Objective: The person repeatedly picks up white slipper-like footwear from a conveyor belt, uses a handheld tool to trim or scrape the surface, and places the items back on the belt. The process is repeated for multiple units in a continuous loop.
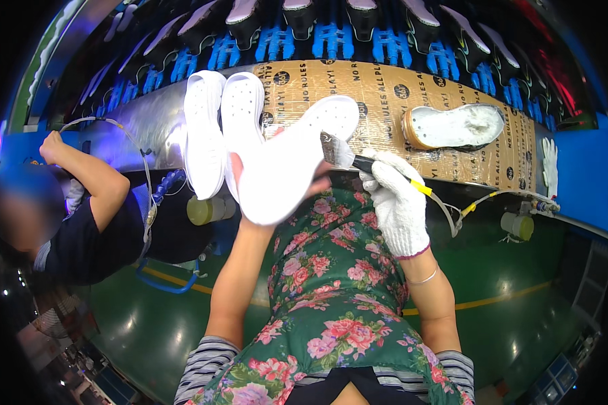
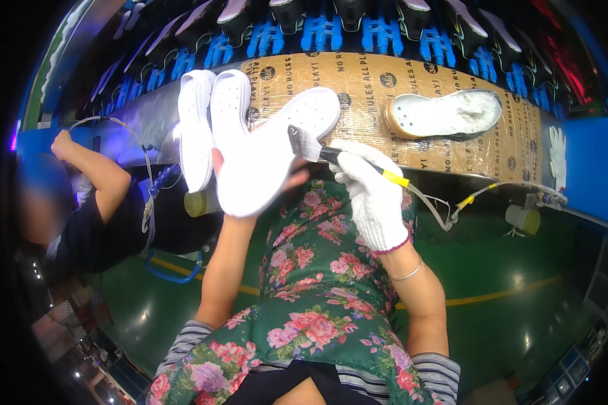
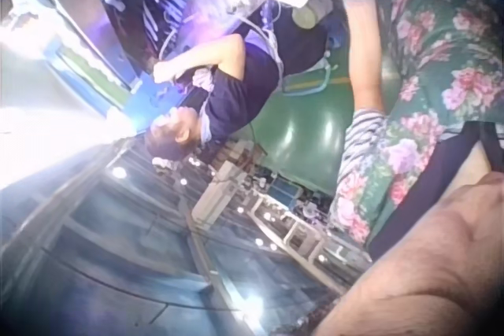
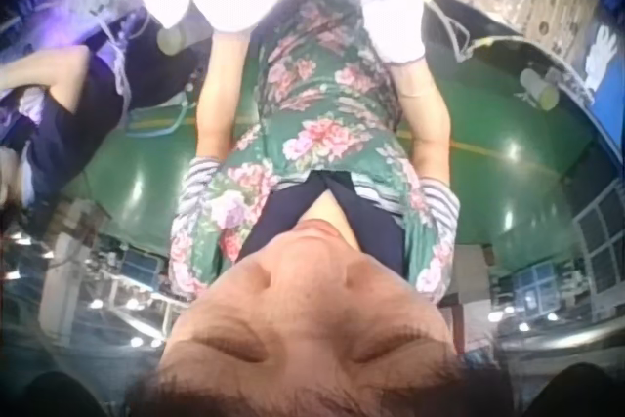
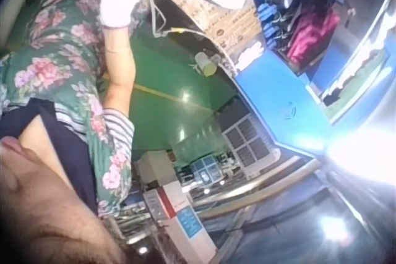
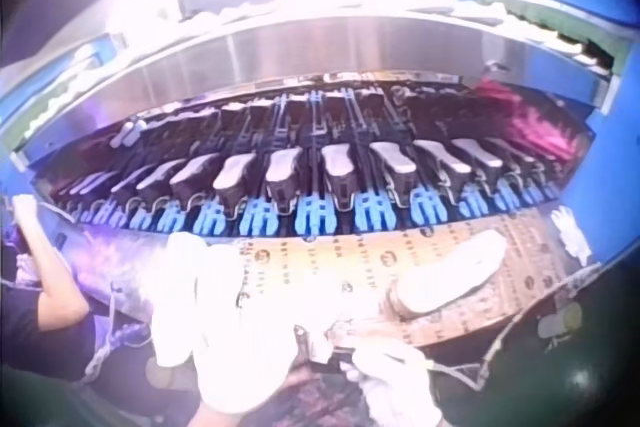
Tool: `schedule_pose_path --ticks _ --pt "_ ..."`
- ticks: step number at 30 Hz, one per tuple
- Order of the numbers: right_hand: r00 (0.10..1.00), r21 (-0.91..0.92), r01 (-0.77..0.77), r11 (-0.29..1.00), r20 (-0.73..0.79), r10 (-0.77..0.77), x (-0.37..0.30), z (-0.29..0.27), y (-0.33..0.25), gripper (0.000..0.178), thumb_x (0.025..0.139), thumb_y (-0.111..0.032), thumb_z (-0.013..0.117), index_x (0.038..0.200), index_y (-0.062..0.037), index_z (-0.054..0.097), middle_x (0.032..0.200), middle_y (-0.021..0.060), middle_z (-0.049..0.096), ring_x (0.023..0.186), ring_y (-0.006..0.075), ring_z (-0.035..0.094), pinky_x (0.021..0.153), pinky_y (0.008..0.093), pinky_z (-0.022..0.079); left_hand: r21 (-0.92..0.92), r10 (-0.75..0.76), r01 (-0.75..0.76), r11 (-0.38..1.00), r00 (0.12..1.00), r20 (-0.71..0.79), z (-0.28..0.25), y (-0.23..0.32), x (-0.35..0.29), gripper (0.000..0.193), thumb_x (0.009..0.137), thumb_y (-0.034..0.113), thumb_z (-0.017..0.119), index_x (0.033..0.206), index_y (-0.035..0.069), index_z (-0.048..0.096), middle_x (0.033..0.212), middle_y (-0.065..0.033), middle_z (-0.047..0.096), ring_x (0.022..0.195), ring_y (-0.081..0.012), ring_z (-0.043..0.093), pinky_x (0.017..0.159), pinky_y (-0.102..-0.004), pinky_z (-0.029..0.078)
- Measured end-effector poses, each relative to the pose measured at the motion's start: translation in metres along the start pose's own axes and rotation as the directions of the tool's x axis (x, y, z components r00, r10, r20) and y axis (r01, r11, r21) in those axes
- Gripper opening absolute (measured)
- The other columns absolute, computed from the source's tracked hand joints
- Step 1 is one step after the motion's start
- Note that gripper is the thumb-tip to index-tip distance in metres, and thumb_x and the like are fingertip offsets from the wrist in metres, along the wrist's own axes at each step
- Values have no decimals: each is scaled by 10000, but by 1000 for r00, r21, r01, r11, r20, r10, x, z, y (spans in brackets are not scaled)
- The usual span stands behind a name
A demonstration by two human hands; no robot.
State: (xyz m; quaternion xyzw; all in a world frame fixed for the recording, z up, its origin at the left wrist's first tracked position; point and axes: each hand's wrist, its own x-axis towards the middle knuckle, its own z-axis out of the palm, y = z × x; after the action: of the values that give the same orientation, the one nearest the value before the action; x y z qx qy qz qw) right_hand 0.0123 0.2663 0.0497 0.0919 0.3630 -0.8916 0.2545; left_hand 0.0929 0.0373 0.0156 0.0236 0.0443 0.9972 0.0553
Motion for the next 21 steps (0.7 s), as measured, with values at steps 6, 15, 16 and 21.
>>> schedule_pose_path --ticks 6,15,16,21 --pt "988 -391 155 907 39 -152 -2 4 -6 247 932 -11 765 1177 21 771 1070 97 784 878 138 720 749 261 561 -381 -175 108 918 974 -146 -3 -55 -25 971 915 543 583 1675 36 254 1657 -307 340 1391 -541 490 1071 -717 476" --pt "601 -644 764 45 684 -415 -5 55 -54 237 758 25 827 988 -25 803 1053 168 802 902 283 775 823 364 599 -362 -83 76 929 997 -5 10 -104 -3 1089 873 832 585 1685 177 273 1670 -182 389 1487 -472 427 1152 -732 364" --pt "541 -606 794 -40 736 -406 -4 59 -56 252 754 27 826 998 -30 803 1051 168 801 905 292 776 822 367 600 -283 -51 54 958 999 18 14 -106 1 1054 914 846 517 1703 205 235 1695 -160 367 1527 -403 404 1247 -616 337" --pt "396 -477 829 -292 869 -295 -3 65 -49 353 700 -11 790 1051 -46 805 1073 169 790 970 332 772 840 416 603 164 59 -1 986 933 -354 -11 -120 -14 1074 836 765 699 1653 154 361 1605 -139 508 1449 -350 524 1238 -531 400"
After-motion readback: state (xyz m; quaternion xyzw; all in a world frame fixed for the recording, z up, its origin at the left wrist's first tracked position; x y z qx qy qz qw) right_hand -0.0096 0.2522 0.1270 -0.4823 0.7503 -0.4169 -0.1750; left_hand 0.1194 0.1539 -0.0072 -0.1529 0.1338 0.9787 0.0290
